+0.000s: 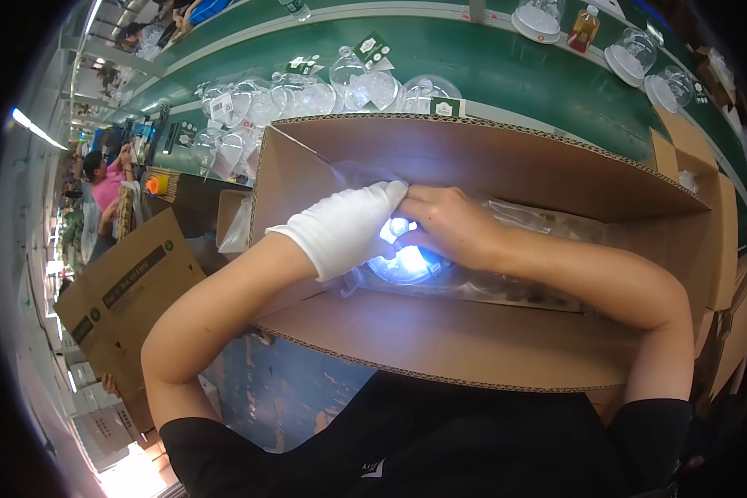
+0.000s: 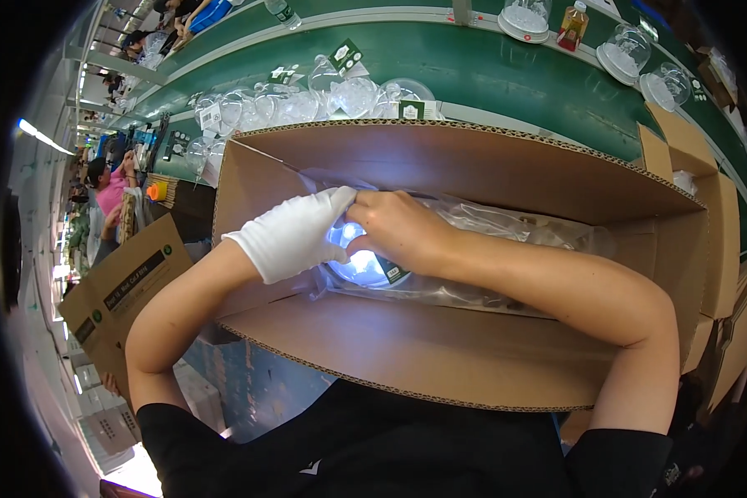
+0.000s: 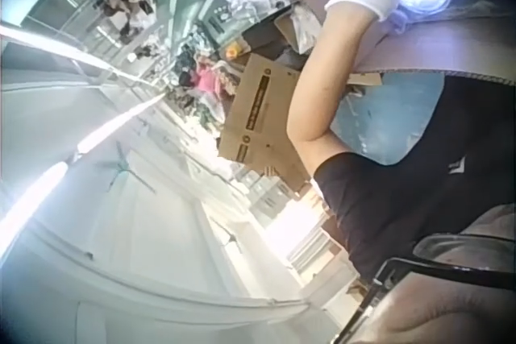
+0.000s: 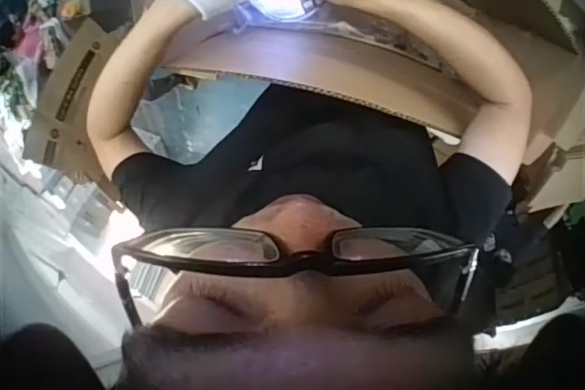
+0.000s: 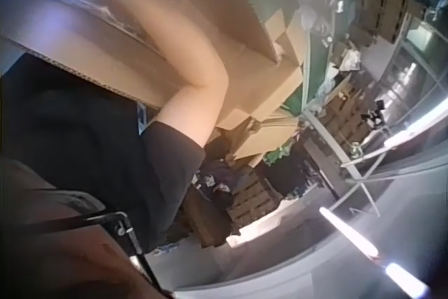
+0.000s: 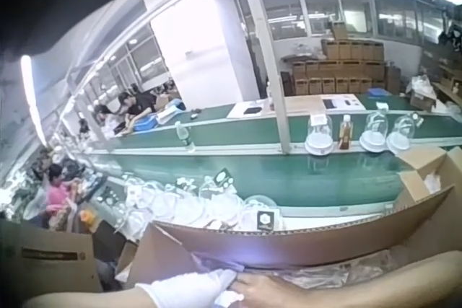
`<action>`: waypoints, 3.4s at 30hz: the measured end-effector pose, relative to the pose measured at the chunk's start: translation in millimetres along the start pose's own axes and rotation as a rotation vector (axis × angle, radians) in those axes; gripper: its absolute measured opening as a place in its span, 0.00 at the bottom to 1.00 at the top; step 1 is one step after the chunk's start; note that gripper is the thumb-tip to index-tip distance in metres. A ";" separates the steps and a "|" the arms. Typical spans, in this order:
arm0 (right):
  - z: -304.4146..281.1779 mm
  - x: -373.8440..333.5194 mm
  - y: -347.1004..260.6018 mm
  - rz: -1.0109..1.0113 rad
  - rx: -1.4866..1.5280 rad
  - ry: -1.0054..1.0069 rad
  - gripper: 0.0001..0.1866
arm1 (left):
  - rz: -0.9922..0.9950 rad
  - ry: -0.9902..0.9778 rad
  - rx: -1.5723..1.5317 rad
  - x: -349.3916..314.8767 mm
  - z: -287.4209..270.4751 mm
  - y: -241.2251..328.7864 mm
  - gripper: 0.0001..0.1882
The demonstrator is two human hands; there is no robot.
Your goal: Packing assembled decorative LED light fixtures into boxes at an assembly line.
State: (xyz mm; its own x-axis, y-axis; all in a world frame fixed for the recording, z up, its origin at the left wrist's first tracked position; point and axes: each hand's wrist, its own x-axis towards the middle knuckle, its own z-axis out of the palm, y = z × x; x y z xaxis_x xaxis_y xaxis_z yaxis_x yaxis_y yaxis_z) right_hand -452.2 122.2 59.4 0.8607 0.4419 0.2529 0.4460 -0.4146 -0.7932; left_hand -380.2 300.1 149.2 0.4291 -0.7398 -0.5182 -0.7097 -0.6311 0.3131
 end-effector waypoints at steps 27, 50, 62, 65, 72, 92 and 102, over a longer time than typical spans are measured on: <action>36.2 -160.7 144.8 -0.284 -0.846 -0.770 0.50 | 0.033 0.014 0.108 12.7 -10.5 2.8 0.19; -8.1 -152.9 110.0 0.265 -0.653 -1.318 0.47 | 0.009 -0.140 0.076 23.1 -3.7 -1.2 0.25; -10.3 -134.8 99.9 0.270 -0.575 -1.245 0.47 | 0.089 -0.190 0.090 16.7 -0.9 -0.4 0.22; -9.5 -135.2 101.8 0.275 -0.584 -1.228 0.46 | 0.030 -0.273 0.081 15.1 -5.0 1.7 0.19; -12.5 -128.7 100.2 0.266 -0.584 -1.194 0.46 | 0.013 -0.272 0.157 26.4 13.4 -1.6 0.19; -12.8 -87.9 75.7 0.420 -0.201 -0.952 0.38 | 0.128 -0.276 0.066 33.7 42.9 -0.5 0.27; 16.1 -156.4 185.5 0.626 -0.954 -0.394 0.32 | 0.202 -0.176 0.120 39.6 50.0 -5.7 0.25</action>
State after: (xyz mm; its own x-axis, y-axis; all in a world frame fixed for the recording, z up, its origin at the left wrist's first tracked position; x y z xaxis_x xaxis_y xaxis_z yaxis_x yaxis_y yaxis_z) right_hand -508.0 -11.1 -136.2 0.9326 0.0978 -0.3475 0.1235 -0.9909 0.0527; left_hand -387.1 286.1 87.1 0.1757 -0.7892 -0.5885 -0.8366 -0.4348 0.3333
